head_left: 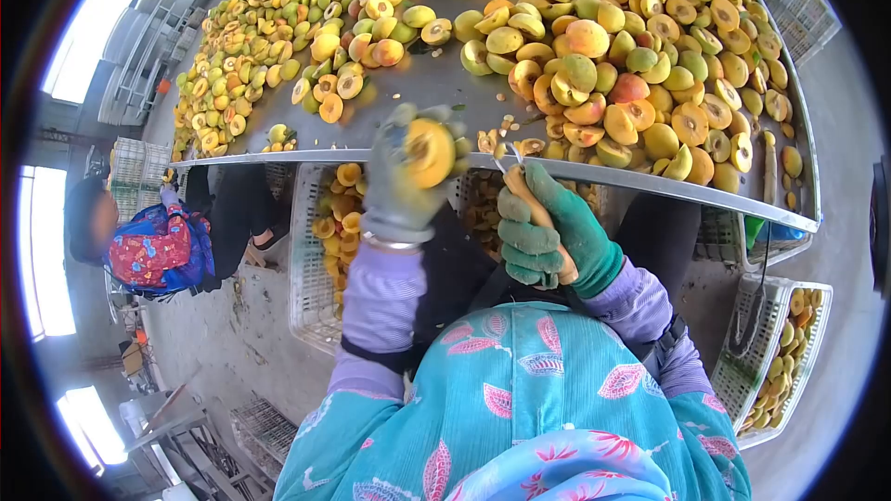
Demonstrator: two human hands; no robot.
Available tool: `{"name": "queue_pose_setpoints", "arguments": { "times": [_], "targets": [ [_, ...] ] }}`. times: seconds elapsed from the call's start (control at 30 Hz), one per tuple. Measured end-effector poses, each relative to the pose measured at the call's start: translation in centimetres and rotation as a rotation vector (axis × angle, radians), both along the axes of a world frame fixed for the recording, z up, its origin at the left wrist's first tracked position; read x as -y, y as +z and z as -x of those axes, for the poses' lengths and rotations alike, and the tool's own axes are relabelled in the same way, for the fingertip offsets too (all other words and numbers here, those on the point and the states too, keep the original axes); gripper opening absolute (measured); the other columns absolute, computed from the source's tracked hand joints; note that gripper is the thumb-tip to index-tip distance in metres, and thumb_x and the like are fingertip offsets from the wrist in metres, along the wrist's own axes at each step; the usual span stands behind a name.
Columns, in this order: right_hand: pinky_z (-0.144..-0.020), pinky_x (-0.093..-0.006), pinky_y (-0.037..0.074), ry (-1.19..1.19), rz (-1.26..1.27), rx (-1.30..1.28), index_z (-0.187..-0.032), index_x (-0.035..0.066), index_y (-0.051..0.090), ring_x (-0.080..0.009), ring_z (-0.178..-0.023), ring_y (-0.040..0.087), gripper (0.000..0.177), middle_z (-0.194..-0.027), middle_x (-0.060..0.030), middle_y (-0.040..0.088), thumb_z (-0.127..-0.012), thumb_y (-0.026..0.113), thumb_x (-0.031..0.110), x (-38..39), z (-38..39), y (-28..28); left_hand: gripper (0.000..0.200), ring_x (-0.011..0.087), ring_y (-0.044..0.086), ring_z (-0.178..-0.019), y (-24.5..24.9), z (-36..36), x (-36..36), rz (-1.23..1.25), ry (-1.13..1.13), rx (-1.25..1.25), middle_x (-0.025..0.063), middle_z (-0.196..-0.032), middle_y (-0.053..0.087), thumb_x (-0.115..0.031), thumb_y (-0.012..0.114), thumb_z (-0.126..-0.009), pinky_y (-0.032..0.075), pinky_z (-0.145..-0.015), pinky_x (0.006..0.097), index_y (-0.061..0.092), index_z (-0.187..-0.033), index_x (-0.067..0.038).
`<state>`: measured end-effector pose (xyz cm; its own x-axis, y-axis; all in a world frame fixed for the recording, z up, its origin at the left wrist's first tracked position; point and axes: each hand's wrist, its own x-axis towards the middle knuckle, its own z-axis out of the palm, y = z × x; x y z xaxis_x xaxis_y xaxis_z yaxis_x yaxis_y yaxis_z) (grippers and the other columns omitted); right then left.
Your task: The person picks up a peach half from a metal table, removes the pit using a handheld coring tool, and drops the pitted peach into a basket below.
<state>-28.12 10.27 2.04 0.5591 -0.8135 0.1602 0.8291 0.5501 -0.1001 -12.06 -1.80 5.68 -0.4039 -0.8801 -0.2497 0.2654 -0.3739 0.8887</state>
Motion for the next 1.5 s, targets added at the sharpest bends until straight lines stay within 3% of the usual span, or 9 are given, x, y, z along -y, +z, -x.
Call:
{"name": "queue_pose_setpoints", "arguments": {
  "times": [0.1,0.2,0.53,0.67,0.7,0.87,1.2,1.3,1.5],
  "targets": [
    [-0.044,-0.0276,0.039,0.023,-0.486,-0.215,-0.087,0.014,0.054,-0.0112,-0.041,0.042,0.044,-0.056,0.0044,0.046,-0.102,0.041,0.054,-1.4,0.4,-3.8,0.043,0.0211,0.066,-0.081,1.0,-8.8,3.7,0.356,-0.137,1.178,0.01,-0.091,0.07,-0.04,0.062,-0.09,0.052,-0.072,0.0314,0.066,-0.106,0.0],
    [-0.043,-0.0268,0.04,0.121,-0.524,-0.24,-0.087,0.013,0.056,-0.0122,-0.042,0.045,0.043,-0.057,0.0022,0.048,-0.1,0.046,0.053,-1.6,-0.7,-4.7,0.04,0.0223,0.066,-0.083,1.3,-6.9,7.1,0.643,-0.041,1.427,0.0114,-0.09,0.07,-0.036,0.064,-0.088,0.05,-0.075,0.0312,0.067,-0.109,-0.003],
    [-0.051,-0.0376,0.046,-0.813,-0.017,-1.531,-0.095,0.001,0.057,-0.0292,-0.054,0.058,0.041,-0.069,-0.0152,0.06,-0.1,0.052,0.042,4.2,2.4,-1.8,0.041,0.0284,0.068,-0.101,-5.2,6.2,13.3,0.33,-0.155,0.553,0.0186,-0.105,0.07,-0.025,0.063,-0.087,0.054,-0.079,0.0348,0.063,-0.119,0.001],
    [-0.06,-0.0505,0.048,-0.953,0.313,-1.832,-0.097,-0.001,0.058,-0.0448,-0.068,0.061,0.038,-0.074,-0.0251,0.062,-0.101,0.05,0.036,6.9,1.5,-1.7,0.028,0.0203,0.069,-0.091,-2.8,2.7,7.6,0.911,-0.147,0.497,0.0129,-0.106,0.069,-0.005,0.064,-0.085,0.056,-0.073,0.0299,0.065,-0.113,-0.002],
    [-0.061,-0.0513,0.048,-0.952,0.306,-1.831,-0.096,-0.001,0.058,-0.0449,-0.069,0.062,0.038,-0.074,-0.0251,0.063,-0.101,0.05,0.036,6.9,0.9,-1.7,0.028,0.0193,0.07,-0.089,-2.8,2.9,6.6,1.424,-0.141,0.632,0.0127,-0.107,0.068,-0.001,0.064,-0.084,0.056,-0.074,0.0296,0.066,-0.112,-0.003],
    [-0.062,-0.0513,0.048,-0.877,0.183,-1.714,-0.096,0.0,0.061,-0.0443,-0.074,0.064,0.039,-0.077,-0.0249,0.065,-0.1,0.051,0.037,5.9,0.1,-2.1,0.021,0.0207,0.07,-0.088,-3.7,4.9,3.0,0.616,-0.141,0.214,0.0087,-0.103,0.06,-0.005,0.062,-0.091,0.058,-0.074,0.0305,0.058,-0.111,-0.001],
    [-0.068,-0.0378,0.048,-0.828,0.213,-1.7,-0.109,-0.004,0.061,-0.0203,-0.073,0.059,0.039,-0.082,-0.0169,0.065,-0.103,0.05,0.032,4.7,-0.4,-1.5,0.022,0.0196,0.07,-0.081,-3.0,5.5,1.2,0.504,-0.081,0.188,0.0113,-0.091,0.069,-0.017,0.055,-0.096,0.057,-0.072,0.0305,0.061,-0.11,-0.001],
    [-0.067,-0.0446,0.051,-0.903,0.276,-1.734,-0.106,-0.002,0.062,-0.0424,-0.079,0.065,0.037,-0.081,-0.0258,0.065,-0.101,0.05,0.033,4.2,-0.2,-0.6,0.034,0.0177,0.068,-0.077,-3.2,5.4,1.1,0.503,-0.075,0.128,0.0106,-0.09,0.069,-0.029,0.049,-0.101,0.055,-0.069,0.0286,0.063,-0.106,0.001],
    [-0.068,-0.0394,0.05,-0.75,0.238,-1.456,-0.108,-0.004,0.061,-0.0289,-0.073,0.065,0.04,-0.081,-0.0228,0.065,-0.103,0.047,0.033,4.0,-0.1,-3.2,0.032,0.0154,0.066,-0.078,-2.0,6.0,0.5,0.589,-0.063,0.255,0.008,-0.09,0.068,-0.025,0.05,-0.101,0.054,-0.072,0.0275,0.067,-0.099,0.001]
  ]
}}
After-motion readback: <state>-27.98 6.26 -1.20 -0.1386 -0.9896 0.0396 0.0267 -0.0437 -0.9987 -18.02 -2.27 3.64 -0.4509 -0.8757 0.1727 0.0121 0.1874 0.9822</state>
